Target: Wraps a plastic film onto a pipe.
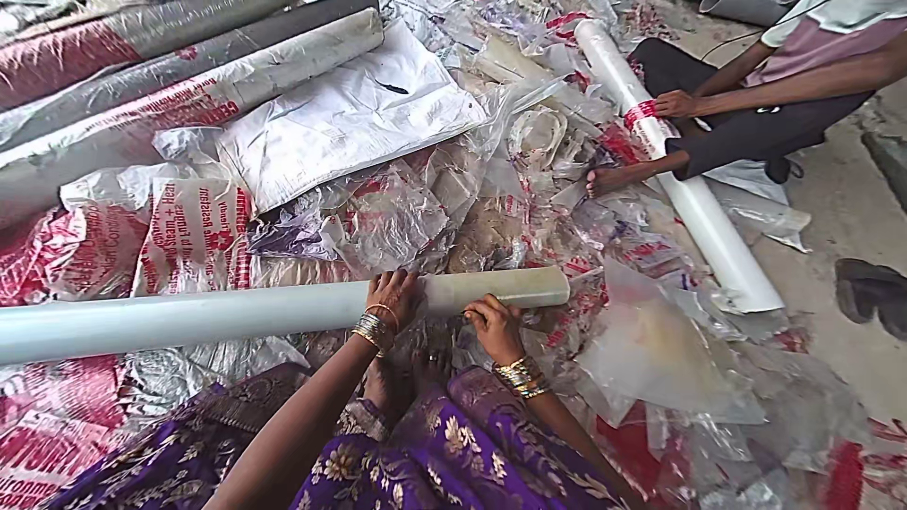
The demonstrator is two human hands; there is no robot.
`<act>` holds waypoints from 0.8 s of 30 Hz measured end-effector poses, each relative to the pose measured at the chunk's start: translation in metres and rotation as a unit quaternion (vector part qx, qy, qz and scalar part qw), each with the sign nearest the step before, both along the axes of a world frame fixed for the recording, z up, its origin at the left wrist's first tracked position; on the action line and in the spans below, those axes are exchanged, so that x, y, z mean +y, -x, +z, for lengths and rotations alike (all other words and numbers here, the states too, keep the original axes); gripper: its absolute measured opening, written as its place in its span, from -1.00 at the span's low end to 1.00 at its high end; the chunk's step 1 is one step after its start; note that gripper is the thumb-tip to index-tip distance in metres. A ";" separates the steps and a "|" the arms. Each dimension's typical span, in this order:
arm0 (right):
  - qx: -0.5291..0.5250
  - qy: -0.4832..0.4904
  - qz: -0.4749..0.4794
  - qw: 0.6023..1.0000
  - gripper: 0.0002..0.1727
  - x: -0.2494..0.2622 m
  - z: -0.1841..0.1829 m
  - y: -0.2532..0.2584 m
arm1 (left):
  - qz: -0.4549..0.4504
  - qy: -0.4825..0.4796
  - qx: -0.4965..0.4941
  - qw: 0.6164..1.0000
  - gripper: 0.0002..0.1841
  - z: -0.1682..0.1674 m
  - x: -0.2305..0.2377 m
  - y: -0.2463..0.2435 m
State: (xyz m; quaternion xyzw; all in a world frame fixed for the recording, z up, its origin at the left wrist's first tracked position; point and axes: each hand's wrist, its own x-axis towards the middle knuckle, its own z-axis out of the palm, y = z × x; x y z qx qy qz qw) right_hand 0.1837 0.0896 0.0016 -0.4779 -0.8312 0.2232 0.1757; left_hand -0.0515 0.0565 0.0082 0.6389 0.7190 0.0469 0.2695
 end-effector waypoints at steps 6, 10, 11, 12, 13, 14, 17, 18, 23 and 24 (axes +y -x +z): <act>-0.005 -0.008 -0.010 1.000 -0.81 0.000 0.002 -0.010 | -0.089 0.063 0.044 0.993 0.11 -0.010 -0.013 -0.006; 0.002 0.008 -0.021 1.000 -0.81 -0.004 0.004 -0.008 | -0.088 0.141 0.038 0.985 0.21 -0.001 0.024 0.004; 0.004 0.014 -0.022 1.000 -0.82 -0.006 0.006 -0.006 | -0.093 0.171 0.019 0.981 0.22 0.000 0.035 0.008; 0.004 0.018 -0.021 1.000 -0.82 -0.007 0.007 -0.005 | -0.105 0.202 -0.003 0.974 0.20 -0.002 0.045 0.013; 0.005 0.019 -0.021 1.000 -0.82 -0.007 0.007 -0.004 | -0.121 0.224 -0.017 0.967 0.18 -0.003 0.053 0.017; 0.007 0.016 -0.021 1.000 -0.82 -0.006 0.007 -0.004 | -0.133 0.237 -0.011 0.962 0.16 -0.002 0.058 0.020; 0.018 0.005 -0.030 0.999 -0.84 -0.002 0.002 -0.007 | -0.126 0.205 0.027 0.970 0.13 0.010 0.051 0.019; 0.021 0.002 -0.035 0.999 -0.84 -0.002 -0.001 -0.009 | -0.121 0.180 0.028 0.976 0.12 0.014 0.043 0.016; 0.011 -0.022 -0.043 0.999 -0.83 -0.001 -0.007 -0.010 | -0.056 -0.021 0.027 0.998 -0.02 -0.009 -0.031 -0.018; 0.009 -0.025 -0.040 0.999 -0.83 -0.003 -0.007 -0.007 | -0.059 -0.060 0.044 0.996 -0.02 -0.022 -0.039 -0.019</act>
